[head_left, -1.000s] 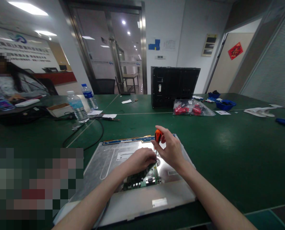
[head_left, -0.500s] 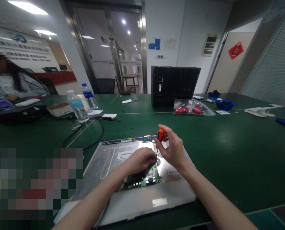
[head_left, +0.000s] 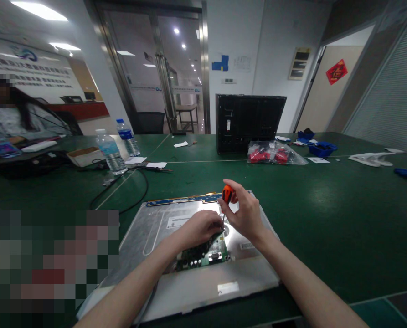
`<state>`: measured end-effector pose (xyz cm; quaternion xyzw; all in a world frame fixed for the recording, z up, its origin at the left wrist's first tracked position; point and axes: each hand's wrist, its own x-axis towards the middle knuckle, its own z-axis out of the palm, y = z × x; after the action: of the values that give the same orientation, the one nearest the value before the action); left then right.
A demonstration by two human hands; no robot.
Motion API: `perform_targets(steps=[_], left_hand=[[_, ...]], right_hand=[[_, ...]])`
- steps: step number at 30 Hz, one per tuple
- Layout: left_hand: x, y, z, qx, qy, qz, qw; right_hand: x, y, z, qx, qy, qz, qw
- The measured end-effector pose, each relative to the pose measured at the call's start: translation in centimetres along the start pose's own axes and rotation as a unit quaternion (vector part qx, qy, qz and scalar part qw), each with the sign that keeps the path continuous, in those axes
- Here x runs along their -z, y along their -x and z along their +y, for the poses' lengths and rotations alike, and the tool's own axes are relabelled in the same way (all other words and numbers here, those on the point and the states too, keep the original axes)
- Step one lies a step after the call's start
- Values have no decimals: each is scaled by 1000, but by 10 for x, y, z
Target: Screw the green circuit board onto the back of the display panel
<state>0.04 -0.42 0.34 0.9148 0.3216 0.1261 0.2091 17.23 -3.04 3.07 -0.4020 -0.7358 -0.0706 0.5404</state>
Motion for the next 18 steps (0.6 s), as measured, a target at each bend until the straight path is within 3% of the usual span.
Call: perform_targets(steps=[10,18], left_hand=[[0,-2,1,-3,-3,3,1000],[-2,-1,-2,-5,-4,-1,1000]], right_hand=[[2,0,0,-7,-16,-34,999],[-1,1,0,-13,-14,-26,999]])
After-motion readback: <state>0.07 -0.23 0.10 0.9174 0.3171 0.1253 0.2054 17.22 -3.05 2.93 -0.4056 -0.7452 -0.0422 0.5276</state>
